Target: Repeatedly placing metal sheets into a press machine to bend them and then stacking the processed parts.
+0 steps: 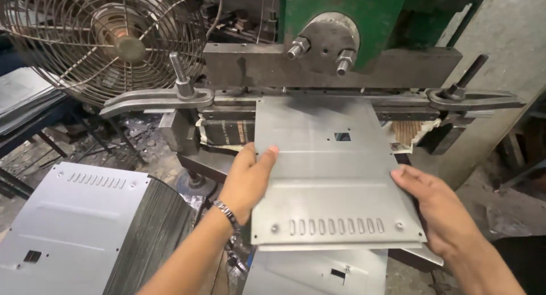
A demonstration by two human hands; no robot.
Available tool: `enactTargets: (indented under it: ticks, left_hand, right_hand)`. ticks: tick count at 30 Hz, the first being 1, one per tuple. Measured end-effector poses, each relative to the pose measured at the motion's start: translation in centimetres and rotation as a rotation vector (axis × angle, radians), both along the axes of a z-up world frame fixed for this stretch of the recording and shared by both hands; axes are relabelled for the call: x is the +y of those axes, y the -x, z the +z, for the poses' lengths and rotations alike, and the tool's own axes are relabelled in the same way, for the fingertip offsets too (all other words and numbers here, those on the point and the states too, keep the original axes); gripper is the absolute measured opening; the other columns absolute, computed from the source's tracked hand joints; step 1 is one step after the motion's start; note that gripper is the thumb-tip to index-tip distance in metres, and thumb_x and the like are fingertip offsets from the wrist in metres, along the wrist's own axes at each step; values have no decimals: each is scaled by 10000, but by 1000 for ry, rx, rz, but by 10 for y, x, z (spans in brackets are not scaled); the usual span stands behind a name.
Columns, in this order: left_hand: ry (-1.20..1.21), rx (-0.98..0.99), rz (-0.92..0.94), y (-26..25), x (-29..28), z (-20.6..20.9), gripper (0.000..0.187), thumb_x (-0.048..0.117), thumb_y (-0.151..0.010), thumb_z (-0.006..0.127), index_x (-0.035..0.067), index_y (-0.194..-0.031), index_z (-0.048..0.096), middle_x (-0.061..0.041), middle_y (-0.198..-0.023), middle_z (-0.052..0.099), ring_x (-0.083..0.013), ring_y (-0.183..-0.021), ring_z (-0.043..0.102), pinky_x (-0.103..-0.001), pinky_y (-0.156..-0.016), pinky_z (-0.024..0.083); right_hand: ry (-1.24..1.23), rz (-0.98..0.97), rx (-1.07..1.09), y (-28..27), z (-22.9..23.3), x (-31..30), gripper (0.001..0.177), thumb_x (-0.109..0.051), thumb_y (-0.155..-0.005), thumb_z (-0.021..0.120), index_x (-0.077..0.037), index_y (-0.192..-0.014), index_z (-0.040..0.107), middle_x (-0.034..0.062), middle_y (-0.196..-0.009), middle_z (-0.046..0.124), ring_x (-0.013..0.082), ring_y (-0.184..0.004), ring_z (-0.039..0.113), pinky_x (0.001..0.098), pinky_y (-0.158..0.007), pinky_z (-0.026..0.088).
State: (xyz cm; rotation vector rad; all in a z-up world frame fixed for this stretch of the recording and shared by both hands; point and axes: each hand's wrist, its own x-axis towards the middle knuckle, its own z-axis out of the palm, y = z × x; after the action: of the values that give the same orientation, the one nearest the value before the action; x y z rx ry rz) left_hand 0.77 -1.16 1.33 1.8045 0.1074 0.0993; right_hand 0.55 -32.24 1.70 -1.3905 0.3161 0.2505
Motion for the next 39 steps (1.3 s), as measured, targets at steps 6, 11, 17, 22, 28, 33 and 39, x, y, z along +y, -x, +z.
enactTargets:
  ticks: [6,11,17,22,28,33,39]
  left_hand:
    - [152,-321,77,-29,-11,-44,543,371,-1036,608,-107,-1253,469,-3,-1094,618,-103,-1050,553,-281,-894,438]
    - [193,-86,95,-21,-19,-17,365,355,-976,583,-3,-1048,580,-29,-790,531,-120,-780,475,-284,-734,464]
    - [211,-44,84,-22,-16,-9,307,328,-964,591,23,-931,579,-4,-787,546,-102,-782,475,-285,-720,458]
    - [162,-95,112,-34,-23,-20,375,318,-986,614,19,-806,476,-19,-766,457,-122,-752,422,-310,-698,436]
    - [290,-28,87,-29,-27,-8,295,299,-978,601,20,-896,554,-9,-783,519,-107,-762,453,-292,-694,447]
    - [264,12,104,-29,-27,-11,348,296,-1008,605,-49,-1051,604,-50,-842,543,-122,-810,474,-300,-739,463]
    - [379,-59,53,-29,-28,-9,320,259,-971,580,-19,-1118,635,-36,-944,661,-100,-863,556,-272,-789,485]
  right_hand:
    - [71,6,-123,-12,-16,-17,228,-227,-986,619,-24,-1072,678,41,-892,706,117,-737,637,262,-686,512]
    - [17,-6,-170,-19,-31,-28,181,-228,-990,648,-51,-1020,664,12,-857,691,109,-722,627,261,-670,509]
    - [61,-22,-142,-17,-24,-23,183,-204,-987,643,-28,-1028,671,26,-862,711,110,-713,642,255,-669,513]
    - [117,-89,-101,-14,-2,-12,216,-226,-981,619,-45,-1074,691,23,-884,722,110,-725,647,269,-670,513]
    - [133,-35,-71,-23,-2,-19,229,-233,-976,618,-37,-1070,686,44,-870,719,130,-698,654,298,-647,537]
    - [91,5,-98,-24,-10,-25,226,-237,-976,624,-33,-1057,679,49,-852,709,140,-667,641,322,-621,543]
    - [90,-24,-96,-22,-7,-22,216,-223,-963,624,-38,-1060,679,28,-870,721,119,-700,659,289,-653,551]
